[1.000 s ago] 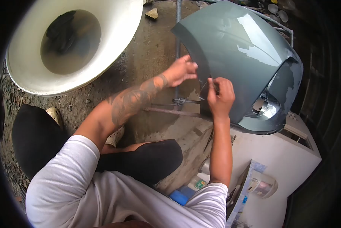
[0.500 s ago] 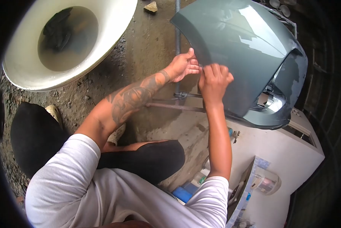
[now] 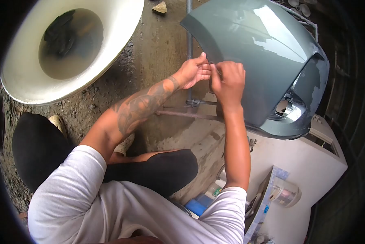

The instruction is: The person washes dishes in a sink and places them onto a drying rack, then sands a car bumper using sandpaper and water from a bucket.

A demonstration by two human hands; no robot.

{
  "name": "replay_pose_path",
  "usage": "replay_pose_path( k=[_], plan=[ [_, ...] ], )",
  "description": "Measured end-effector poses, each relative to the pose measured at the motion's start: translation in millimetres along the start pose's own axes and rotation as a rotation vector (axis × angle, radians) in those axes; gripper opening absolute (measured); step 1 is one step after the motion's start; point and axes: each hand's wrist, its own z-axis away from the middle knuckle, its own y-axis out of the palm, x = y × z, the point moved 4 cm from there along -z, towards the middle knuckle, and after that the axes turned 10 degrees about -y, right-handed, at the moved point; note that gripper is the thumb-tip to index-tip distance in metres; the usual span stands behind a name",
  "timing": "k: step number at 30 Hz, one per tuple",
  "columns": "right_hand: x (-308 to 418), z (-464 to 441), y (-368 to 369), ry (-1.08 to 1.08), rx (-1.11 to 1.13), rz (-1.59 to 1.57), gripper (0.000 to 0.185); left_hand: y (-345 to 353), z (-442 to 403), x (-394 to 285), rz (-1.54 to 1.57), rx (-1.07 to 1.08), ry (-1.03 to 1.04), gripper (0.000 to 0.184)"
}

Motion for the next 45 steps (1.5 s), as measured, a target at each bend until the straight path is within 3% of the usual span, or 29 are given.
replay_pose_path(
  k=[2,3,5,6,8,11,13,15,17,19,20,21,23,24,25,27,29,31,33,37,39,40,41,42,45],
  plan=[
    [-3.6,7.3,-19.8,0.314,-0.110,-0.341,0.016,6.8,10.2,0.1,0.018,0.054,0.039,0.052],
    [-5.2,18.9,-28.0,0.322,-0.103,-0.339,0.016,5.9,14.0,4.3,0.024,0.052,0.030,0.052],
    [-20.3,47.1,-37.6,0.518,-0.331,-0.836,0.016,-6.9,20.0,2.2,-0.202,-0.194,0.029,0.046],
    [-16.2,57.2,-43.9,0.519,-0.337,-0.835,0.016,-21.0,18.3,5.7,-0.222,-0.283,0.019,0.038],
    [-5.5,85.5,-38.2,0.873,-0.361,-1.516,0.017,-36.7,23.9,1.5,-0.279,-0.288,0.021,0.037],
    [17.6,107.8,-17.0,0.940,-0.293,-1.828,0.015,-39.5,33.4,-7.1,-0.274,-0.331,0.040,0.031],
    [24.2,103.2,-14.6,0.935,-0.269,-1.806,0.012,-28.5,31.8,-7.7,-0.485,-0.277,0.122,0.037],
    [26.5,97.9,-14.6,0.780,-0.197,-2.130,0.020,-8.9,23.2,2.8,-0.616,-0.229,0.158,0.039],
    [25.6,98.3,-24.9,0.758,-0.135,-2.050,0.025,11.1,14.2,9.0,-0.734,-0.190,0.204,0.041],
    [25.8,95.2,-32.8,0.703,0.024,-1.901,0.043,22.1,5.6,9.3,-0.761,-0.204,0.119,0.043],
    [21.3,98.2,-35.4,0.745,-0.014,-1.752,0.049,19.7,4.5,11.7,-0.722,-0.130,0.113,0.035],
    [21.5,88.0,-42.4,0.734,-0.015,-1.632,0.038,15.6,4.3,9.3,-0.715,-0.131,0.121,0.035],
    [10.8,77.0,-51.6,0.555,0.214,-0.697,0.029,4.1,2.3,11.1,-0.329,-0.037,-0.064,0.040],
    [15.9,62.0,-51.8,0.473,0.057,-0.452,0.034,9.2,10.5,6.3,-0.299,-0.102,-0.071,0.059],
    [10.7,59.5,-43.7,0.475,0.064,-0.453,0.034,4.8,9.2,6.4,-0.293,-0.105,-0.073,0.059],
    [3.8,53.4,-32.8,0.267,0.090,-0.183,0.034,5.8,4.9,-5.7,-0.114,0.075,0.017,0.067],
    [2.7,49.7,-33.7,0.251,0.107,-0.220,0.032,12.8,4.7,-6.0,-0.172,0.106,0.025,0.074],
    [12.1,33.9,-35.0,0.246,0.064,-0.294,0.023,10.1,16.2,-4.6,-0.282,-0.153,-0.092,0.074],
    [19.3,18.9,-30.4,0.339,-0.138,-0.537,0.017,2.6,18.1,5.5,-0.296,-0.108,-0.085,0.061],
    [18.3,-22.4,-14.2,0.195,-0.247,-0.570,0.020,6.9,41.3,4.4,-0.394,-0.058,0.134,0.029],
    [6.2,-36.5,-2.0,0.454,-0.329,-0.943,0.024,13.3,57.4,-9.0,-0.504,-0.082,0.169,0.022],
    [2.9,-45.6,0.9,0.493,-0.372,-1.149,0.028,19.7,66.6,-17.4,-0.887,-0.129,0.145,0.026],
    [5.8,-57.8,-2.0,0.449,-0.358,-1.274,0.031,27.7,74.2,-26.4,-1.273,-0.182,0.124,0.031],
    [17.7,-79.3,-16.4,0.362,-0.317,-1.285,0.034,41.0,83.8,-32.6,-1.355,-0.302,0.284,0.025],
    [89.9,-157.0,-63.0,0.018,-0.161,-1.206,0.043,53.5,96.3,-33.4,-1.230,-0.249,0.213,0.022]
  ],
)
